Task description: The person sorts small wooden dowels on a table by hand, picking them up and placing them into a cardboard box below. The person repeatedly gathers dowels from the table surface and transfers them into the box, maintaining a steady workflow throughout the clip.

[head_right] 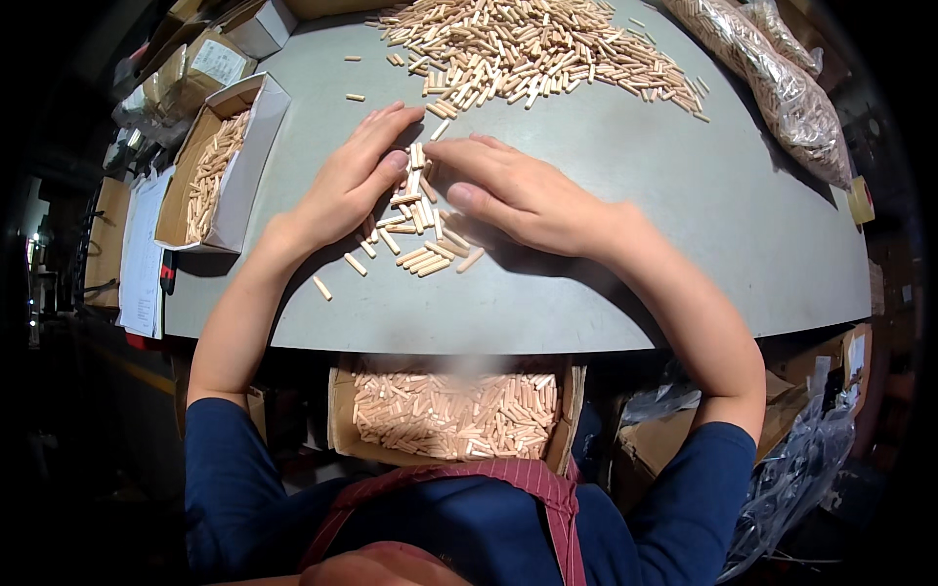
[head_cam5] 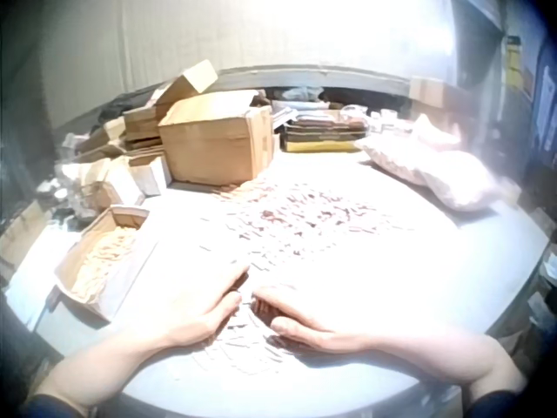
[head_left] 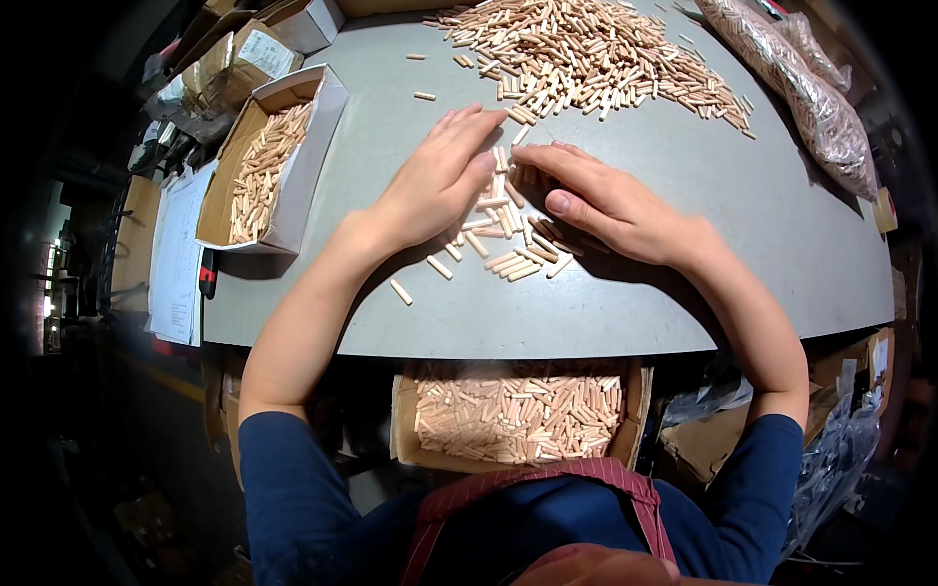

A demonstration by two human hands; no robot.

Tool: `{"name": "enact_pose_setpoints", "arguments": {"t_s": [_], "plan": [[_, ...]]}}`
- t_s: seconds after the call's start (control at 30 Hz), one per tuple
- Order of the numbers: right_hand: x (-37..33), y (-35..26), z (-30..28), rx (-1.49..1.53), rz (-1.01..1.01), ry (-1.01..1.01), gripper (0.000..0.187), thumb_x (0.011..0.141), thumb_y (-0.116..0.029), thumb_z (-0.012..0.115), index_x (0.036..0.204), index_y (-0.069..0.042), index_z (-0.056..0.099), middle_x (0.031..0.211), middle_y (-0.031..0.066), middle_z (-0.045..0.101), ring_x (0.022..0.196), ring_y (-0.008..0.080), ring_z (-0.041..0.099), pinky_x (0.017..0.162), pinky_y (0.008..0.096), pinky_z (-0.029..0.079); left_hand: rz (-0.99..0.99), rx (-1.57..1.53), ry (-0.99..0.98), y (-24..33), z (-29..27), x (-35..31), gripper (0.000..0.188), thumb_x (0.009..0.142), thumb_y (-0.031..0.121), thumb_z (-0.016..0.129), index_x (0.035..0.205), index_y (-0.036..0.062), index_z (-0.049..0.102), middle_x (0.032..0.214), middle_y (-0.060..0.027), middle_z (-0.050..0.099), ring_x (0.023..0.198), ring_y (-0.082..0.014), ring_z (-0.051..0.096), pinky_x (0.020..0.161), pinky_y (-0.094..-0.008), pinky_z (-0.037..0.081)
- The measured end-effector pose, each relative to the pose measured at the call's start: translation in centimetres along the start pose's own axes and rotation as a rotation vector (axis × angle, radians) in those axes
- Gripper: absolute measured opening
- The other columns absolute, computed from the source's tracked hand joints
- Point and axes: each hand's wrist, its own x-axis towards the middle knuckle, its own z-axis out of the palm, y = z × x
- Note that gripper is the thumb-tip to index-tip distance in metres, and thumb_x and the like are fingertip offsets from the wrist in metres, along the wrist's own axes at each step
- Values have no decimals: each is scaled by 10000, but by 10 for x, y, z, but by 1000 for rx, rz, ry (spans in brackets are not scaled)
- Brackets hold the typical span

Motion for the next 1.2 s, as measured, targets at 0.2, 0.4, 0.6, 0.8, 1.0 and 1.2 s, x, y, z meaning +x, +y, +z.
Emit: {"name": "enact_pose_setpoints", "arguments": {"t_s": [0.2, 0.4, 0.6, 0.8, 1.0, 1.2], "plan": [[-4, 13, 5, 631, 174, 235, 646, 1133, -465, 497, 1569, 10, 482, 1517, 145, 595, 1404, 229, 547, 1198, 366, 403, -86, -40, -16, -8, -5, 1, 483, 1117, 250, 481, 1541, 21, 508, 1599, -211, 501, 1528, -357, 429, 1259, -420, 319], [-3, 10, -7, 862, 199, 297, 550, 1127, -417, 496, 1460, 15, 567, 1405, 182, 649, 1374, 270, 592, 1228, 402, 401, 51, -171, -193, 9, -7, 0, 516, 1131, 278, 467, 1580, 23, 491, 1544, -174, 583, 1473, -310, 511, 1210, -404, 389], [-1, 8, -8, 699, 238, 296, 591, 1122, -442, 493, 1488, 19, 545, 1476, 191, 598, 1384, 254, 574, 1205, 375, 406, -102, -824, -353, 31, -8, -2, 573, 1147, 311, 444, 1603, -36, 425, 1451, -190, 645, 1383, -263, 594, 1168, -367, 441], [-4, -16, 2, 830, 252, 79, 696, 1117, -545, 485, 1567, -15, 508, 1476, 141, 601, 1371, 218, 552, 1165, 354, 410, -152, -1089, -351, 33, -7, -6, 595, 1147, 364, 431, 1550, -74, 446, 1341, -204, 679, 1312, -261, 623, 1149, -390, 464], [-5, -20, 3, 994, 226, 25, 804, 1091, -607, 482, 1583, 28, 465, 1480, 177, 605, 1333, 246, 604, 1172, 370, 415, -270, -1193, -218, 46, -13, -6, 573, 1140, 400, 421, 1461, -64, 521, 1058, -161, 749, 993, -232, 734, 971, -363, 575], [-5, -1, -4, 988, 219, 286, 664, 1093, -530, 512, 1362, 68, 620, 1339, 170, 672, 1215, 254, 679, 1129, 396, 476, -358, -795, 79, 16, -19, -1, 518, 1155, 367, 404, 1403, -53, 578, 1068, -128, 759, 1017, -199, 722, 1000, -325, 531]]}}
